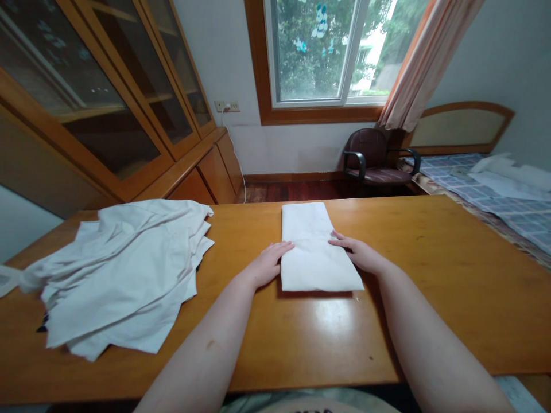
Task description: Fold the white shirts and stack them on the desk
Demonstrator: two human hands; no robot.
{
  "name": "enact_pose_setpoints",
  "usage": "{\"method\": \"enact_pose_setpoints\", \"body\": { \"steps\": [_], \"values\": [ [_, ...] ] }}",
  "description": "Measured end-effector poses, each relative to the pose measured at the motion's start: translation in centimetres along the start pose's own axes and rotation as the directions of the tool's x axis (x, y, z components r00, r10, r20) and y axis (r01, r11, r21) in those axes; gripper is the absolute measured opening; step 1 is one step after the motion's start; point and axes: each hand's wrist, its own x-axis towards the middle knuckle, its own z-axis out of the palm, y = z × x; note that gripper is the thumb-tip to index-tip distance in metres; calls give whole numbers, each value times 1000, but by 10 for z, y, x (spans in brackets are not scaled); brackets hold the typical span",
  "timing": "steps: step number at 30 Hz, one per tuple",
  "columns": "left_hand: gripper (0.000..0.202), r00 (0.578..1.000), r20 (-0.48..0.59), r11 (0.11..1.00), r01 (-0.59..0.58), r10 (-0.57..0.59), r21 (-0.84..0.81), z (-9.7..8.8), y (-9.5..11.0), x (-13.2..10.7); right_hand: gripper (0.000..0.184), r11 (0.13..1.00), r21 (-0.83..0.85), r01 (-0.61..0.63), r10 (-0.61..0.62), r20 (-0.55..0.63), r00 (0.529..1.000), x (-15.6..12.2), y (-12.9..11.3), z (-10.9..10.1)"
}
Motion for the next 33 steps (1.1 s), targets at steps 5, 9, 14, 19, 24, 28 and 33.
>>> {"method": "enact_pose_setpoints", "body": {
  "steps": [5, 9, 14, 19, 24, 28, 33],
  "values": [
    [34, 980, -197, 959, -19, -39, -284, 1, 1, 3, 38, 982, 186, 11, 18, -155, 988, 0, -7, 7],
    [43, 947, -300, 919, -16, -112, -394, 5, 0, 5, 53, 978, 209, 2, 20, -100, 995, -3, -20, 11],
    [47, 919, -336, 907, 52, -208, -419, 12, -6, 7, 38, 993, 109, -38, 59, -201, 978, 0, -29, 20],
    [46, 873, -349, 894, 185, -340, -408, 12, -7, 10, 30, 1000, -22, -6, 0, -261, 965, 8, -25, 29],
    [32, 871, -334, 897, 224, -360, -382, 11, -2, 12, 29, 997, -42, -61, 48, -262, 964, 10, -23, 32],
    [33, 867, -308, 890, 272, -392, -367, 11, 1, 13, 31, 998, -46, -38, 23, -292, 956, 10, -24, 32],
    [31, 873, -323, 912, 268, -366, -310, 10, 1, 13, 30, 999, -47, 2, -16, -295, 955, 9, -29, 31]
  ]
}}
